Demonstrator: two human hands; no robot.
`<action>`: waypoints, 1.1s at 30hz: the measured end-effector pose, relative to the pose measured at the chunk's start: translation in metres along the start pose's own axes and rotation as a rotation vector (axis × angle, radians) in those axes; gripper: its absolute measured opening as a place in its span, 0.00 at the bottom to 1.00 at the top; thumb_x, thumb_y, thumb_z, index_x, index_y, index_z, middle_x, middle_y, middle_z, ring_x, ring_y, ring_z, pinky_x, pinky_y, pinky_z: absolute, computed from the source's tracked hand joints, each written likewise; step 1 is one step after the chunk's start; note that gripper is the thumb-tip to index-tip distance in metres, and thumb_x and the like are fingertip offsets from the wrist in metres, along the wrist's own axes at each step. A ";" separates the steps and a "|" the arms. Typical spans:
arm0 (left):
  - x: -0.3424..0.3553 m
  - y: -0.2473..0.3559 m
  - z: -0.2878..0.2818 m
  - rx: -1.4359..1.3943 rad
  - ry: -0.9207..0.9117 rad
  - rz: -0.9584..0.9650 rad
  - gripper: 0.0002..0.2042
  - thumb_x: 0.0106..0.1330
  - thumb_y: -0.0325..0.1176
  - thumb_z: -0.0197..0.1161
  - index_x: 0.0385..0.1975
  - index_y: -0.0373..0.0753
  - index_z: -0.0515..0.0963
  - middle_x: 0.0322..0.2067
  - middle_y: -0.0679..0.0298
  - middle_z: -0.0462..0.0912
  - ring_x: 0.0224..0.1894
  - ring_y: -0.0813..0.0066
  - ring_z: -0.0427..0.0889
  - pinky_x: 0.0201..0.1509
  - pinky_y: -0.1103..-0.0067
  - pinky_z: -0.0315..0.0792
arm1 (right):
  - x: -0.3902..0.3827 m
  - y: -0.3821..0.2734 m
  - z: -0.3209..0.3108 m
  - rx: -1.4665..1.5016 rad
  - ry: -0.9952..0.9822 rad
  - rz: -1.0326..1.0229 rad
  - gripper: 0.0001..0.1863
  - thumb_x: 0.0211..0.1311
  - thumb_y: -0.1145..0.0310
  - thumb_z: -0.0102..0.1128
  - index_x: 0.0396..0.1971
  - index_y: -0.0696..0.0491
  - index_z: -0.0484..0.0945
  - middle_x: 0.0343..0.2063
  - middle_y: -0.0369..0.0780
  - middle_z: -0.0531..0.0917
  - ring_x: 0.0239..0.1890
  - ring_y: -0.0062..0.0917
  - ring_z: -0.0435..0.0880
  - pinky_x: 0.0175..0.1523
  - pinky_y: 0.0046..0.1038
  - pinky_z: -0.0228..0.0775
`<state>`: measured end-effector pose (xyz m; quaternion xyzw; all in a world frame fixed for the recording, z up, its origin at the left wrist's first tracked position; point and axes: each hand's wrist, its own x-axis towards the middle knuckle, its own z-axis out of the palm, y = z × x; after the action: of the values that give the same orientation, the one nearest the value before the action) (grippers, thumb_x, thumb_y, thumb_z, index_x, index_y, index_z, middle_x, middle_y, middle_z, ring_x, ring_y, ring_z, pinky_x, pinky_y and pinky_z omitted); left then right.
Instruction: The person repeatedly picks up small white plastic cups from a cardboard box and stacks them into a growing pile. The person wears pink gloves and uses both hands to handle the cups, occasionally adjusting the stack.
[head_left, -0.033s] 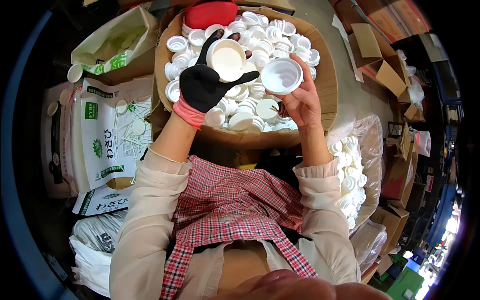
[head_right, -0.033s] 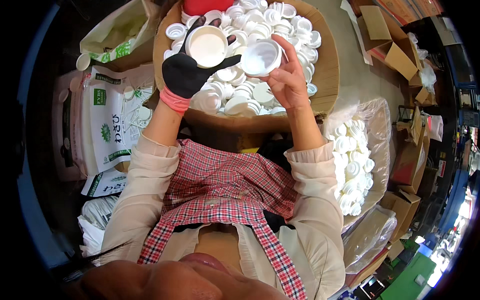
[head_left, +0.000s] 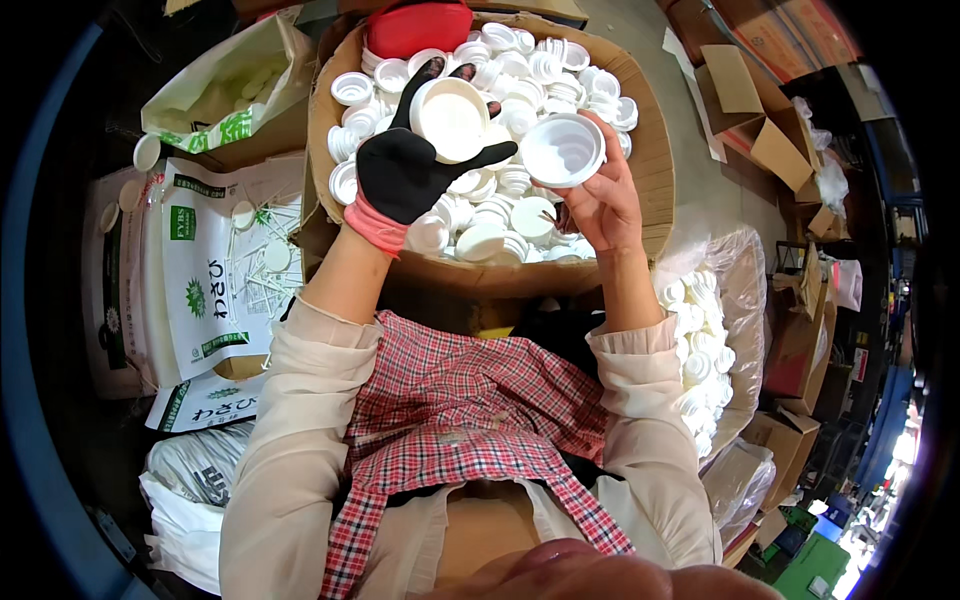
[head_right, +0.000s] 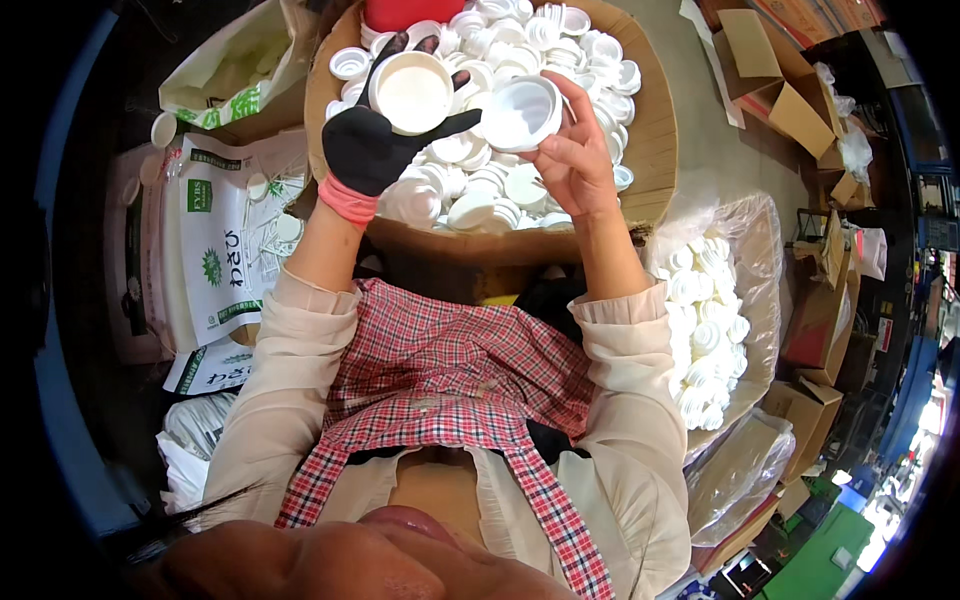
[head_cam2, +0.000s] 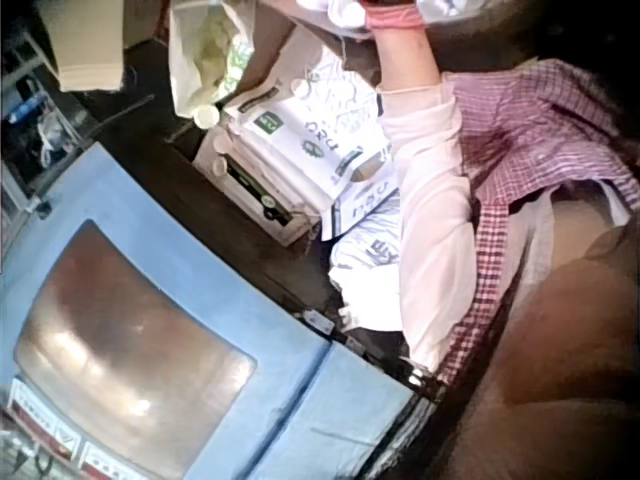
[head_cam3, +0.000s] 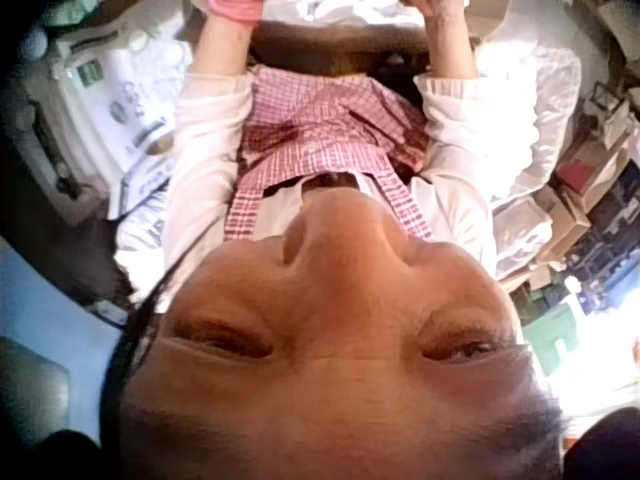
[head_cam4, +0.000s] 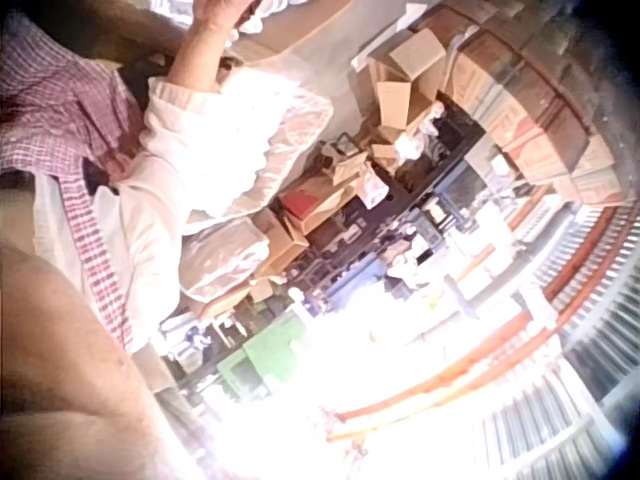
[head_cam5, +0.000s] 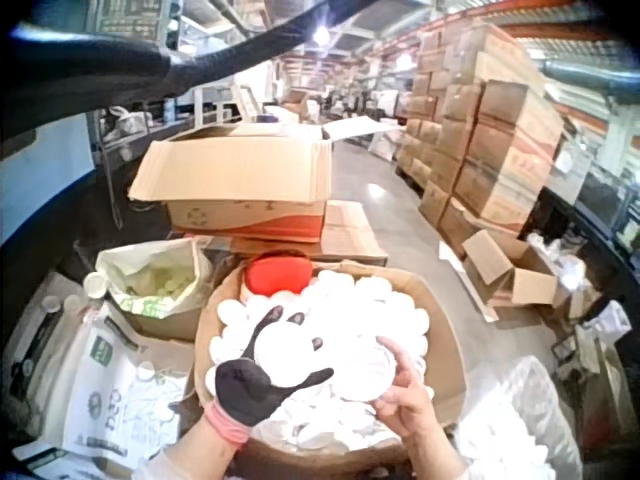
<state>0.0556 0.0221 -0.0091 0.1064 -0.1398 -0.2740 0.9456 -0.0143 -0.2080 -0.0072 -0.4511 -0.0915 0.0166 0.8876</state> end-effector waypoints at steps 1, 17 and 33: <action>0.001 -0.001 0.001 0.017 0.004 -0.011 0.34 0.62 0.45 0.51 0.66 0.34 0.53 0.64 0.39 0.56 0.67 0.38 0.56 0.68 0.46 0.52 | -0.003 0.000 -0.005 -0.005 0.021 -0.009 0.39 0.47 0.77 0.59 0.64 0.51 0.58 0.60 0.48 0.67 0.62 0.44 0.69 0.59 0.51 0.71; -0.002 -0.012 0.010 2.203 -0.160 0.599 0.28 0.56 0.43 0.71 0.53 0.35 0.74 0.46 0.61 0.83 0.47 0.73 0.82 0.50 0.79 0.76 | -0.011 -0.015 0.007 -0.046 0.115 -0.155 0.23 0.59 0.76 0.59 0.55 0.56 0.68 0.53 0.45 0.74 0.58 0.31 0.72 0.62 0.33 0.63; -0.018 -0.036 -0.006 1.369 -0.117 0.402 0.27 0.55 0.25 0.68 0.56 0.35 0.69 0.53 0.57 0.77 0.52 0.66 0.78 0.56 0.76 0.71 | -0.012 -0.006 0.061 -1.522 -0.140 -0.567 0.36 0.42 0.70 0.73 0.56 0.53 0.71 0.52 0.44 0.72 0.52 0.40 0.70 0.57 0.37 0.64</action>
<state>0.0260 0.0031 -0.0286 0.6333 -0.3479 0.0495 0.6895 -0.0377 -0.1643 0.0310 -0.8883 -0.2435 -0.2474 0.3008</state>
